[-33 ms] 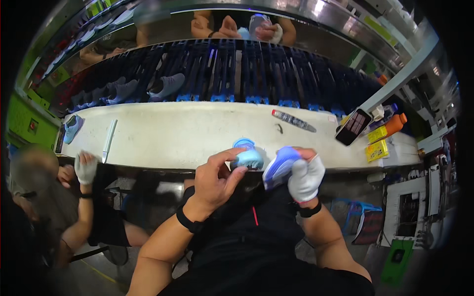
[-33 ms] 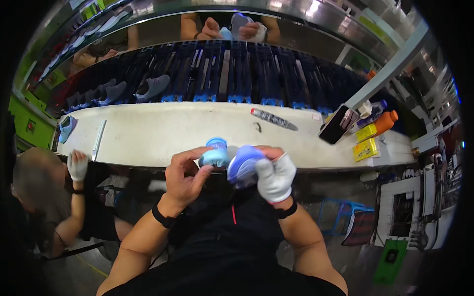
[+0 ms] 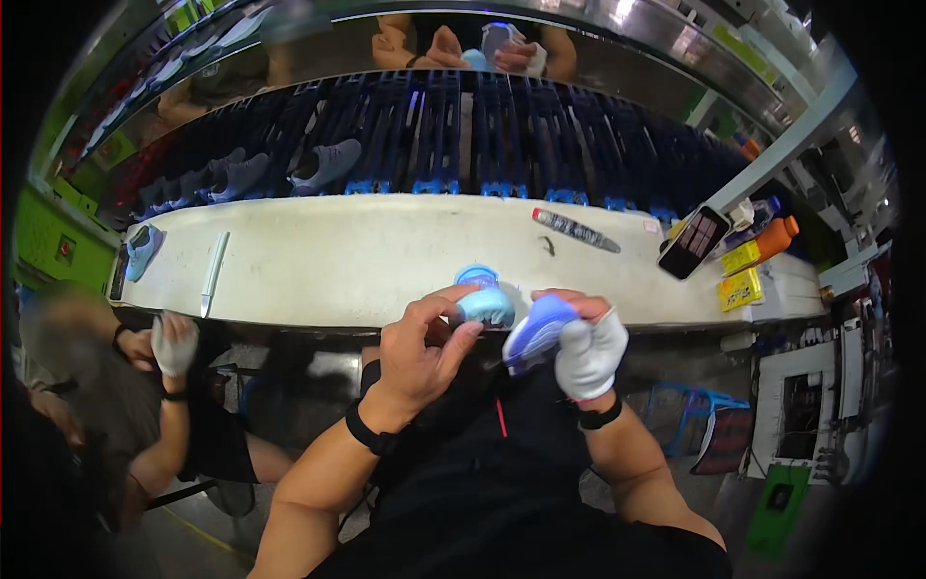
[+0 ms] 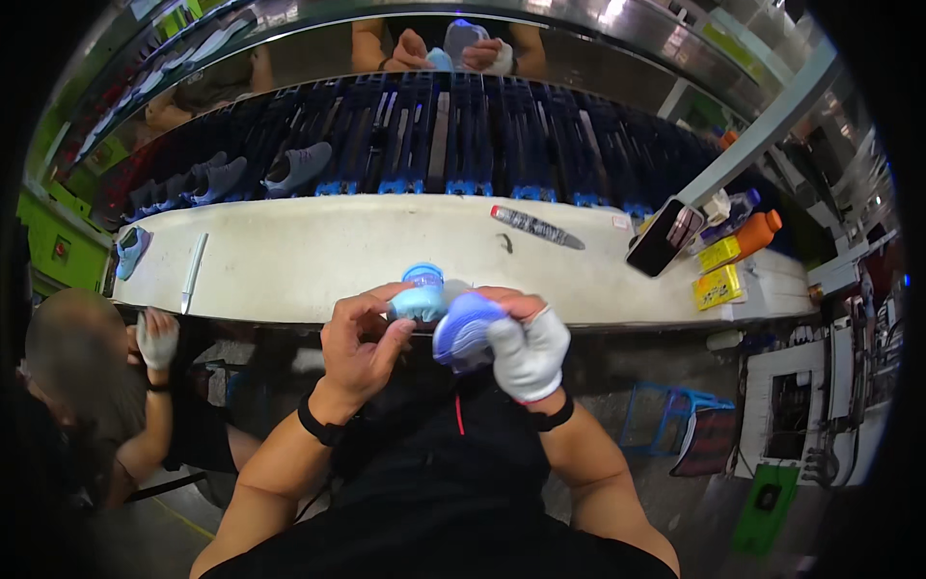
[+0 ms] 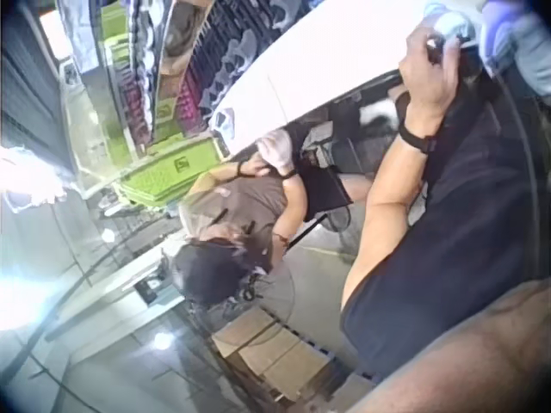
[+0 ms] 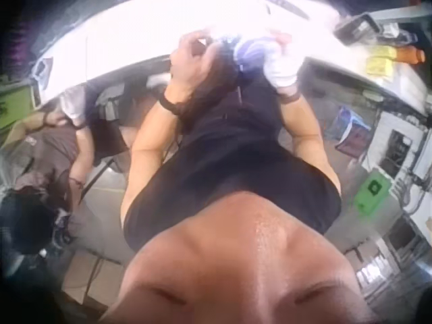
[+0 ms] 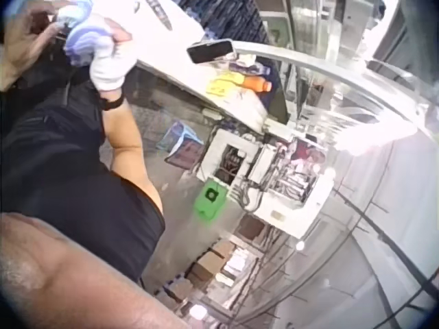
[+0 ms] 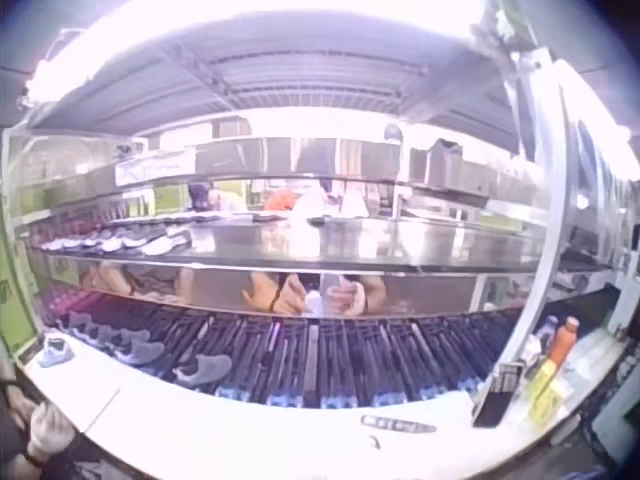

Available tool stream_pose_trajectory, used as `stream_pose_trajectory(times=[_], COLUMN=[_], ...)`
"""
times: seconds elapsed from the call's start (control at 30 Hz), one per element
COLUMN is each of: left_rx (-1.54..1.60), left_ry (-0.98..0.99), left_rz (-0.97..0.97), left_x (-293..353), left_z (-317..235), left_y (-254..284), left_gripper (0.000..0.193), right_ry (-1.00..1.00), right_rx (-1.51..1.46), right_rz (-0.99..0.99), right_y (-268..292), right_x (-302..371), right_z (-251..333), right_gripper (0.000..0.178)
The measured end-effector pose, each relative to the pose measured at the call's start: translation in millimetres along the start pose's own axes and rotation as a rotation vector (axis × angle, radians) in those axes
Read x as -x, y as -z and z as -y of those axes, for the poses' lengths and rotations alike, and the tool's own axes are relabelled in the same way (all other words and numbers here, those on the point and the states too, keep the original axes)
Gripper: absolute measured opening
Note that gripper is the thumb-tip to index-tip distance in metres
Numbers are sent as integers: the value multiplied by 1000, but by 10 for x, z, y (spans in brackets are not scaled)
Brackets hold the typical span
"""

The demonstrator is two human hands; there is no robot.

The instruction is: Manually fitting shoe components, applying adhesive or markings, and placing them on a conveyor system in a shoe manufacturing facility.

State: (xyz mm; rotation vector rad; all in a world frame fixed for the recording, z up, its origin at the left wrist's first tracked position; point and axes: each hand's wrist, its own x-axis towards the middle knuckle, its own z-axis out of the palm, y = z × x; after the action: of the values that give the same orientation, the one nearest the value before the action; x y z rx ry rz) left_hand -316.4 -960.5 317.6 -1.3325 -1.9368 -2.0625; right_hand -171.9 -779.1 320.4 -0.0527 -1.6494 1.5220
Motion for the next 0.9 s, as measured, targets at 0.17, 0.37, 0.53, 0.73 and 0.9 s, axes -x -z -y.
stream_pose_trajectory(times=[0.17,0.37,0.53,0.73,0.9], left_rx=[-88,-148,-239,-157,-67], left_ry=[-48,-99,-116,-140,-82], left_rz=[125,75,170,57,9], left_x=[21,64,46,66,88], left_z=[-184,-172,-215,-118,-113], left_y=[132,157,237,183,186], left_gripper=[25,32,34,35,36], right_ry=[-27,133,153,106,99], right_rx=[-86,158,185,155,174], right_rz=[17,152,203,225,265], right_y=[-328,-301,-245,-235,-237], right_x=[269,200,202,191,115], right_z=[-120,-170,-222,-246,-191], right_gripper=[30,36,39,40,39])
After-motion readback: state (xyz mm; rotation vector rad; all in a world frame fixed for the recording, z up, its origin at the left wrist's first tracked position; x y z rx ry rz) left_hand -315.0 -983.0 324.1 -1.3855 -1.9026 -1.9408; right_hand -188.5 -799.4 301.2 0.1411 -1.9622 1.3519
